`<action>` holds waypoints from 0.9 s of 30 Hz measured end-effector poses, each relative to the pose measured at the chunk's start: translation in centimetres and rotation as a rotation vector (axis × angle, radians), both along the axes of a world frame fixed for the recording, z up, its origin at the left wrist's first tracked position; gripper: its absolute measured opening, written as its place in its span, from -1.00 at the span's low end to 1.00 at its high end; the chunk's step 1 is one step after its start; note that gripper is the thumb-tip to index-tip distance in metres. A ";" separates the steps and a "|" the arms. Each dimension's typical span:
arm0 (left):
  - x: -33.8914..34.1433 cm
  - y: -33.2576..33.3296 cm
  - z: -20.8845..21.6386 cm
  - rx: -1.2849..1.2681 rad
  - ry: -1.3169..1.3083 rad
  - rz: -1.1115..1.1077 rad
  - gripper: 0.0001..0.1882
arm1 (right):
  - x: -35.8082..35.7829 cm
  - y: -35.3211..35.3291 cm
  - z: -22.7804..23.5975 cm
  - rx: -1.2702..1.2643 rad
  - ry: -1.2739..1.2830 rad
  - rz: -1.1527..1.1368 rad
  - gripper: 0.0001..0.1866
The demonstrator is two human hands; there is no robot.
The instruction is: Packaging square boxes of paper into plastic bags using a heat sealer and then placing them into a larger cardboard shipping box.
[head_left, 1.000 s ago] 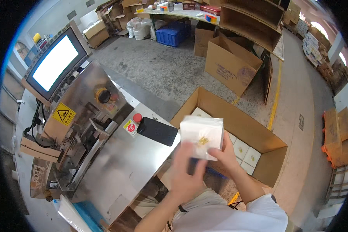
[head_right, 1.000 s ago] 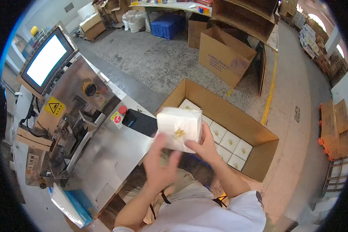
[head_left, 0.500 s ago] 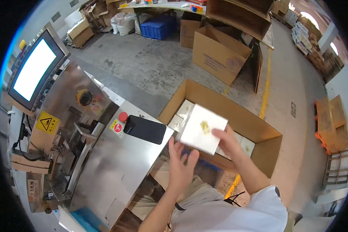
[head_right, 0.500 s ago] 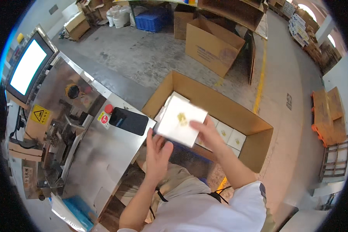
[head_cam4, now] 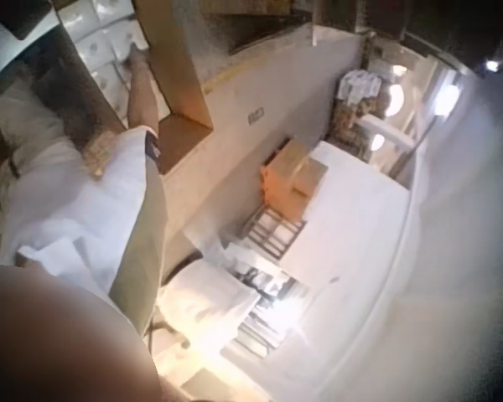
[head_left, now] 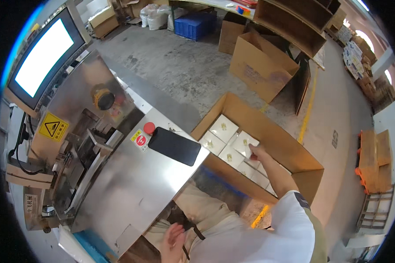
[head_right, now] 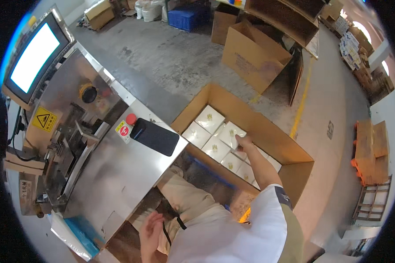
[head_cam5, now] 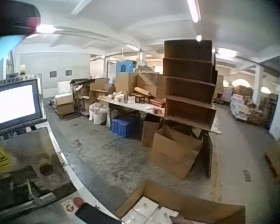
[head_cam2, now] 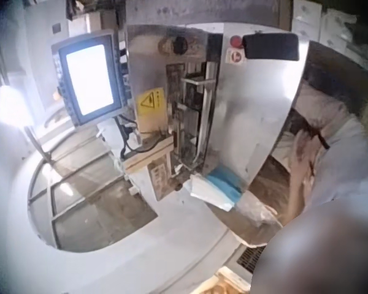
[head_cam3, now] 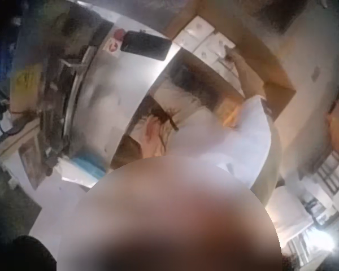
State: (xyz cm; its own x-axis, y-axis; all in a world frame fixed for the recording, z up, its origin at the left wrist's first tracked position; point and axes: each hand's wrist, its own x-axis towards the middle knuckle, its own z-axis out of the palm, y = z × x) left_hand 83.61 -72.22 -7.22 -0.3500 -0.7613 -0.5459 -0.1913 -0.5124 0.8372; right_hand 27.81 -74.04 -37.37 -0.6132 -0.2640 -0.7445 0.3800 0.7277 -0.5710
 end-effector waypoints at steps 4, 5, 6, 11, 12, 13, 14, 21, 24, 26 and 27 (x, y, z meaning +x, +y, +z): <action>5.7 0.3 4.6 -0.087 -0.228 0.201 -0.47 | 0.3 0.0 -0.6 -0.081 -0.006 0.091 -0.57; 7.6 0.2 6.2 -0.195 -0.309 0.290 -0.53 | 1.1 -0.4 0.1 -0.116 -0.031 0.173 -0.56; 10.2 0.1 6.8 -0.302 -0.386 0.380 -0.58 | 0.9 -0.1 0.9 -0.101 0.016 0.253 -0.56; 33.5 -1.1 4.6 -0.856 -0.648 1.048 -0.56 | 3.3 -0.9 8.0 -0.214 0.150 0.598 -0.69; 36.0 -1.8 5.3 -0.915 -0.814 0.918 -0.57 | 4.1 -1.1 9.5 -0.264 0.145 0.613 -0.66; 40.2 -1.9 5.1 -0.781 -0.928 0.904 -0.59 | 5.9 -1.7 11.6 -0.335 0.077 0.541 -0.58; 39.9 -3.3 4.8 -0.765 -0.988 0.994 -0.59 | 7.7 -1.7 15.2 -0.322 0.103 0.518 -0.52; 42.2 -4.7 3.0 -0.783 -1.213 0.904 -0.55 | 11.6 -1.2 24.6 -0.636 0.232 0.639 -0.58; 43.4 -3.2 3.4 -0.935 -1.165 0.907 -0.67 | 15.1 -1.4 28.1 -0.709 0.281 0.638 -0.60; 43.3 -2.8 4.2 -1.003 -1.323 0.872 -0.71 | 18.5 -1.8 31.5 -0.733 0.299 0.688 -0.58; 42.4 -3.3 5.0 -0.955 -1.208 0.943 -0.73 | 19.6 -2.3 32.4 -0.765 0.309 0.697 -0.57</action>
